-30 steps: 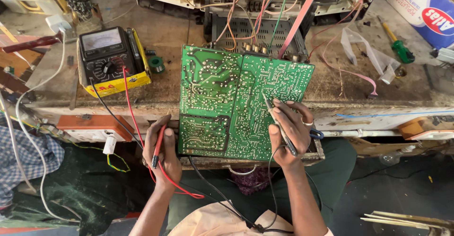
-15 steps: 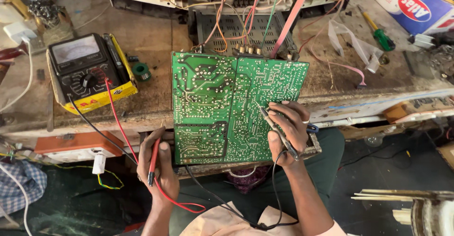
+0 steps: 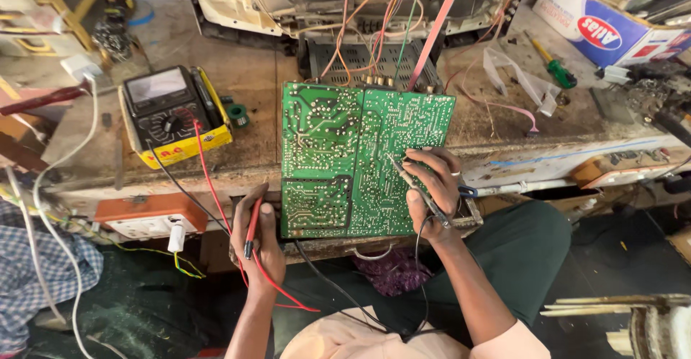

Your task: The person tests a green circuit board using multimeter probes, touching probe tips to various points on the board while a multimeter sits on the bench. They then pick up a soldering iron and solder the board, applying flux and working on its solder side.

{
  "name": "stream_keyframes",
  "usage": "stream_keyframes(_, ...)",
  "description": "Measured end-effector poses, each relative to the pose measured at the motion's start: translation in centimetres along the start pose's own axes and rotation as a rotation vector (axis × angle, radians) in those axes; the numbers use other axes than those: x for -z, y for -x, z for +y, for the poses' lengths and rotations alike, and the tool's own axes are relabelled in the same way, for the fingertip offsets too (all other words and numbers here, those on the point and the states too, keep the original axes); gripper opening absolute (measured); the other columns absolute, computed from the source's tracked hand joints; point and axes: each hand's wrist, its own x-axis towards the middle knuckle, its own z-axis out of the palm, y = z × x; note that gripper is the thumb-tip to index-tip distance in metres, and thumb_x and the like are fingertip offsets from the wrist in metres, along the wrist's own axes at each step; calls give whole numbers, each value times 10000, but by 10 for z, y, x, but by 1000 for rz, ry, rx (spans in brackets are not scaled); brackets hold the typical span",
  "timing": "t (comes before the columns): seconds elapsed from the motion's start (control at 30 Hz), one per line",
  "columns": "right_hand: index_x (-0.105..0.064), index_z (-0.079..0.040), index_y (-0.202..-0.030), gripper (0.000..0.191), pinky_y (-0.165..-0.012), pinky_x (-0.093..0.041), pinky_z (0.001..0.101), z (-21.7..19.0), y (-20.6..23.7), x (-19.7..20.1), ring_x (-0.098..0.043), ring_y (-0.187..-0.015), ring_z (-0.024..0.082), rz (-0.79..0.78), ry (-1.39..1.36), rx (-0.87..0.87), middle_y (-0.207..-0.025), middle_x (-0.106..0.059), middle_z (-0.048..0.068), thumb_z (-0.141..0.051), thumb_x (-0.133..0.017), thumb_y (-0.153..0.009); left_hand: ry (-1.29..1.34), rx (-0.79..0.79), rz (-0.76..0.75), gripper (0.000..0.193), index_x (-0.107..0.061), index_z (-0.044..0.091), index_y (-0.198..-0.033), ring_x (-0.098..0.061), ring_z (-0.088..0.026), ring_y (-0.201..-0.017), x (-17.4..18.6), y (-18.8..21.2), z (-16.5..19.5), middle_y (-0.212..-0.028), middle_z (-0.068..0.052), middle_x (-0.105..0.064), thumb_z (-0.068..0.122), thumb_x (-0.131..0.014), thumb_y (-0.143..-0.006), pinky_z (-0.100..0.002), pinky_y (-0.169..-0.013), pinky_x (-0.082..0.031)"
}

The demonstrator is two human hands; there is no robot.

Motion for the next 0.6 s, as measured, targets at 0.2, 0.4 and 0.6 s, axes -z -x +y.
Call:
stream_keyframes(0.2,-666,-21,-1190,420,-1161,-432,514,7,2,-3,-582,-1278,350,-24,-96,-11,-1342,-659,147,-376,-470,-1077,-17,-21,33,316,-641,-21,-1308,-640,-180,-1098,-1,-5,-3,-1167,-107,-690,189,-570,-1083,-309,-996,-490)
stream_keyframes(0.4,-626,-27,-1205,409,-1184,-407,501,19,14,3,-579,-1307,336,-58,-163,-44,-1348,-655,150,-378,-442,-1101,26,-51,19,318,-610,-40,-1358,-584,-132,-1013,-7,7,-12,-1123,-86,-663,188,-584,-1139,-271,-933,-464)
stream_keyframes(0.6,-629,-46,-1232,402,-1153,-430,450,27,17,10,-558,-1330,319,-48,-162,-40,-1354,-668,128,-381,-441,-1114,144,-42,38,346,-588,-45,-1375,-565,-104,-926,-19,18,-14,-1069,-68,-656,218,-593,-1150,-251,-830,-451)
